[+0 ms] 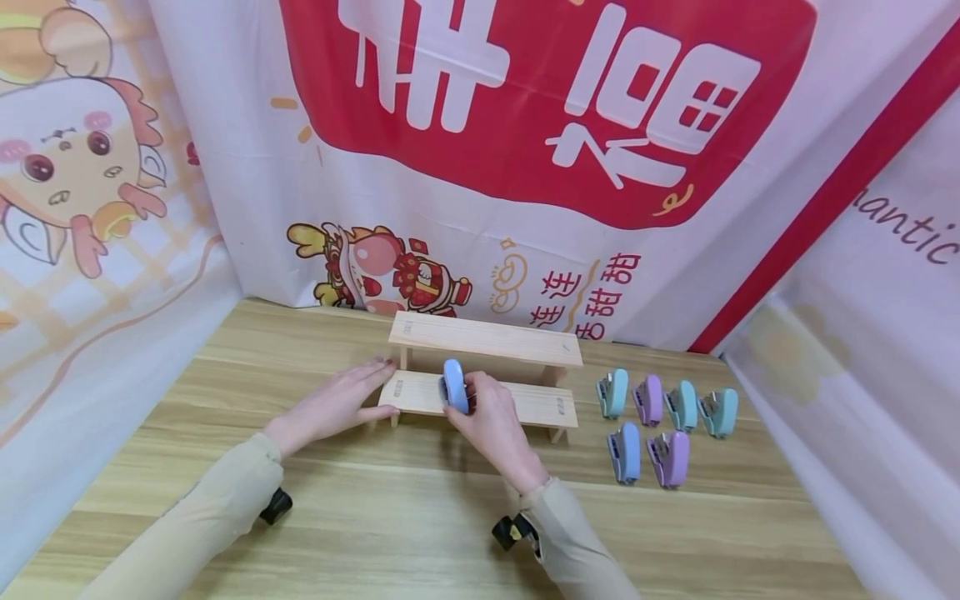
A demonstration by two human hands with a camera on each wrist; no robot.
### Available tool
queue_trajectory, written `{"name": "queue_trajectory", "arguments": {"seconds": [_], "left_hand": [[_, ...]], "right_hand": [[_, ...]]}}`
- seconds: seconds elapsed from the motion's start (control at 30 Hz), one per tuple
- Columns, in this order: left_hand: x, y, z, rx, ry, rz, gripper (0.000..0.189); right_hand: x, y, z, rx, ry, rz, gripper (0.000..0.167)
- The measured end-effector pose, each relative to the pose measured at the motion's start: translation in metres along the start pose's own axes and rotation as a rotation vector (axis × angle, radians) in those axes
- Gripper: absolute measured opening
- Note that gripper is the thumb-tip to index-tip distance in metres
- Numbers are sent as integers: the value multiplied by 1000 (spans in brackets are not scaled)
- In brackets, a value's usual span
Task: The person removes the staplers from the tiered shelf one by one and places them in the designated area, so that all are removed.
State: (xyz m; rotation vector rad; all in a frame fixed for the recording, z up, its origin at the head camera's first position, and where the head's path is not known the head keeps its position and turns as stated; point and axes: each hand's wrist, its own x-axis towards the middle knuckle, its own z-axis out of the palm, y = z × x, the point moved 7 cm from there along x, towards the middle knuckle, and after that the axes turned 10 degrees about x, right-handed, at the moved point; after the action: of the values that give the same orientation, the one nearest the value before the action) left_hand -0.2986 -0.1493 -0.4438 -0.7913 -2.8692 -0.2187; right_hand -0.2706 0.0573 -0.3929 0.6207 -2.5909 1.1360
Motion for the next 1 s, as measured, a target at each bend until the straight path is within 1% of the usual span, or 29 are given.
{"name": "queue_trajectory", "arguments": {"seconds": [0.13,0.37,0.6,0.83,1.0], "left_hand": [[0,1,-1,0,-2,-2,77],[0,1,0,-2,-5,-3,77],[0,1,1,0,7,1,78],[0,1,1,-3,-6,-6,78],[0,0,0,-3,-11,-9,78]], "right_hand": [[0,0,-1,-4,2,-4,35],[2,2,1,-16,-19,48,37],[0,3,0,-10,7,54,31],[-1,7,-3,24,6,94,29],[-2,11,-8,11,14,104,28]]}}
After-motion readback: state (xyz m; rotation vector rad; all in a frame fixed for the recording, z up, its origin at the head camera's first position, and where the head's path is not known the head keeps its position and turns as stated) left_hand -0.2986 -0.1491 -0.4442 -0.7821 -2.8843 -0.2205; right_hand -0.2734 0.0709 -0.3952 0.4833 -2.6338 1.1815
